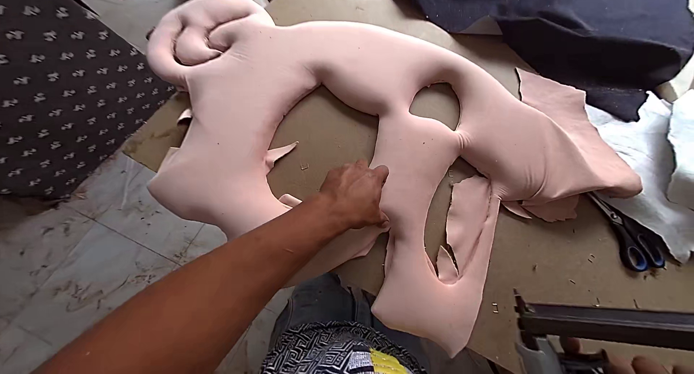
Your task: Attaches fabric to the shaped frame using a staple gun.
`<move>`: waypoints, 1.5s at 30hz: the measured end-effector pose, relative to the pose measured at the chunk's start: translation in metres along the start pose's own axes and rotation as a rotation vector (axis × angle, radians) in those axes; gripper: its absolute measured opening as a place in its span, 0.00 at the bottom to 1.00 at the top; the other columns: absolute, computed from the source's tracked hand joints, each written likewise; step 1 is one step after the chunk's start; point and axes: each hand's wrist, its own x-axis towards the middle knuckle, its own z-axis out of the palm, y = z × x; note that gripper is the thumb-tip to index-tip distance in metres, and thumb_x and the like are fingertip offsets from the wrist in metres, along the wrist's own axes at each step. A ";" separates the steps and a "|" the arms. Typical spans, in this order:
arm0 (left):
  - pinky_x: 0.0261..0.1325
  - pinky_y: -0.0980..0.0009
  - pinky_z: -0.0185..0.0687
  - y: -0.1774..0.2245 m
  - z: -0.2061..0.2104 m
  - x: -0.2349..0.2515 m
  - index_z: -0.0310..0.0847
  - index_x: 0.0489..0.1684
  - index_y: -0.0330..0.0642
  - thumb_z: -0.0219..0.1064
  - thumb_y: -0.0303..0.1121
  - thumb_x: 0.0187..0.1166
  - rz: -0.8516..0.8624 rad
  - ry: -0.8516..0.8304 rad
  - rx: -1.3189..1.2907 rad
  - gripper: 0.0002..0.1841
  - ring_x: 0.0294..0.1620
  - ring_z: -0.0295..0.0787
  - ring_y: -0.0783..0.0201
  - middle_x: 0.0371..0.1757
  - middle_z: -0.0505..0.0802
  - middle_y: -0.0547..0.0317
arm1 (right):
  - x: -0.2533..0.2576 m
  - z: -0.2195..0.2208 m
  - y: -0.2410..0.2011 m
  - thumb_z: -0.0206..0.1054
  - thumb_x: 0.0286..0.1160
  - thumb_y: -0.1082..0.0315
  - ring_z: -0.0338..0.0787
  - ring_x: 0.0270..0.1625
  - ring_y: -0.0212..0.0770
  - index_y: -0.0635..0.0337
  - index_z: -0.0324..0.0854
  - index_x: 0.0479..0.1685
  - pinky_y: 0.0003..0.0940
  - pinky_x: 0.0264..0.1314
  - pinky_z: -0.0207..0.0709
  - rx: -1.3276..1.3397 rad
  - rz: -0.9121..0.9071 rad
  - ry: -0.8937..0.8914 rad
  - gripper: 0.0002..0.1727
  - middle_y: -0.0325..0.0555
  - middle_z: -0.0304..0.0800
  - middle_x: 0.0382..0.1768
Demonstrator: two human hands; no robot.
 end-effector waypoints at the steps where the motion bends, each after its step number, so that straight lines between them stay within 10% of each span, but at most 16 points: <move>1: 0.39 0.51 0.86 0.000 0.000 0.001 0.83 0.56 0.59 0.82 0.68 0.49 0.013 -0.005 -0.003 0.36 0.46 0.88 0.53 0.50 0.86 0.55 | 0.004 0.016 0.003 0.68 0.69 0.32 0.89 0.36 0.45 0.49 0.87 0.44 0.66 0.69 0.77 0.035 0.025 -0.072 0.29 0.38 0.86 0.26; 6: 0.38 0.50 0.85 -0.008 0.004 0.005 0.82 0.57 0.59 0.83 0.67 0.49 0.052 0.002 -0.055 0.37 0.47 0.88 0.51 0.52 0.85 0.53 | 0.040 0.109 0.051 0.61 0.84 0.46 0.91 0.36 0.40 0.48 0.85 0.36 0.60 0.74 0.80 -0.246 0.020 -0.358 0.18 0.34 0.85 0.24; 18: 0.40 0.42 0.82 -0.008 0.006 -0.001 0.81 0.64 0.52 0.84 0.62 0.52 0.101 0.072 -0.070 0.40 0.48 0.89 0.45 0.46 0.89 0.50 | 0.060 0.171 0.096 0.76 0.74 0.52 0.84 0.21 0.35 0.47 0.85 0.35 0.34 0.27 0.86 -0.809 -0.156 -0.280 0.11 0.35 0.82 0.20; 36: 0.37 0.45 0.79 -0.005 0.005 -0.002 0.84 0.54 0.45 0.81 0.60 0.54 0.084 0.086 -0.027 0.34 0.45 0.88 0.46 0.40 0.88 0.51 | 0.068 0.185 0.105 0.78 0.73 0.59 0.87 0.23 0.37 0.49 0.81 0.44 0.35 0.27 0.88 -0.797 -0.201 -0.302 0.12 0.36 0.86 0.24; 41: 0.35 0.46 0.77 -0.004 0.004 -0.004 0.86 0.30 0.49 0.80 0.59 0.54 0.064 0.091 -0.044 0.23 0.44 0.88 0.49 0.38 0.89 0.53 | 0.069 0.184 0.104 0.79 0.72 0.58 0.85 0.22 0.38 0.50 0.80 0.41 0.37 0.27 0.87 -0.818 -0.186 -0.333 0.12 0.36 0.83 0.23; 45: 0.35 0.45 0.76 -0.005 0.006 -0.001 0.86 0.33 0.52 0.78 0.59 0.55 0.083 0.101 -0.016 0.22 0.45 0.87 0.48 0.39 0.89 0.53 | 0.074 0.183 0.101 0.80 0.71 0.57 0.84 0.22 0.38 0.50 0.80 0.40 0.38 0.28 0.87 -0.837 -0.154 -0.359 0.13 0.35 0.82 0.22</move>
